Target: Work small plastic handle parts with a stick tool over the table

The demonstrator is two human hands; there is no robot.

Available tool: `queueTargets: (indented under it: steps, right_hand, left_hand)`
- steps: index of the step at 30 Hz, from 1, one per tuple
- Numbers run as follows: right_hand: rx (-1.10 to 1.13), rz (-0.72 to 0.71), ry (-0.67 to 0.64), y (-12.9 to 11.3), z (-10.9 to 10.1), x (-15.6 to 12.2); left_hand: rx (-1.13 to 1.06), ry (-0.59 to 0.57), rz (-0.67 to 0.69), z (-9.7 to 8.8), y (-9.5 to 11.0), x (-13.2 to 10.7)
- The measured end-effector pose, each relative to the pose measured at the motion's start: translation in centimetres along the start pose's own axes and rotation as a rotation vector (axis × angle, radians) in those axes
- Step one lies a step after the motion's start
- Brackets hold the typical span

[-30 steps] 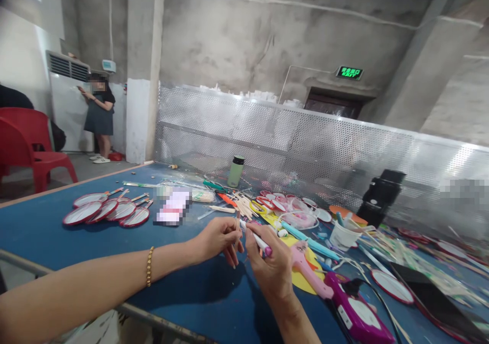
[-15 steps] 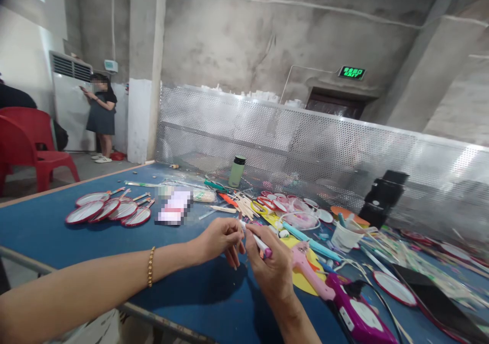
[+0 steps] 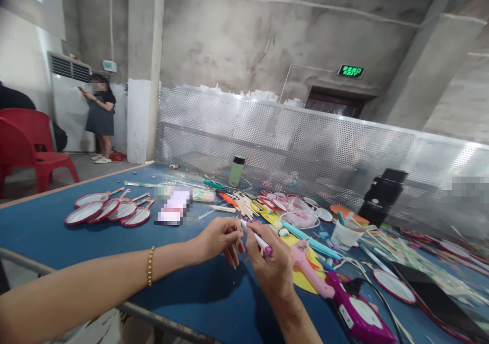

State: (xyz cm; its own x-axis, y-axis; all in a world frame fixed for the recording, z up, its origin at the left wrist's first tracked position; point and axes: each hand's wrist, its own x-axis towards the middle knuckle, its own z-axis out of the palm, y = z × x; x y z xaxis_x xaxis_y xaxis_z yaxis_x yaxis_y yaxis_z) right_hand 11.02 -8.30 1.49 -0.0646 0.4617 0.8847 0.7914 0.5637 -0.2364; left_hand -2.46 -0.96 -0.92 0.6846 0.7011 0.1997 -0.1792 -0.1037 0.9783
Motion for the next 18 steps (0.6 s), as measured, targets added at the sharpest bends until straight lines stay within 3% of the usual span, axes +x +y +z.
queueTargets:
  steps: [18]
  right_hand:
    - [0.013,-0.014,-0.025,0.04,0.10,-0.14]
  left_hand:
    - [0.000,-0.003,0.003,0.11,0.08,-0.08]
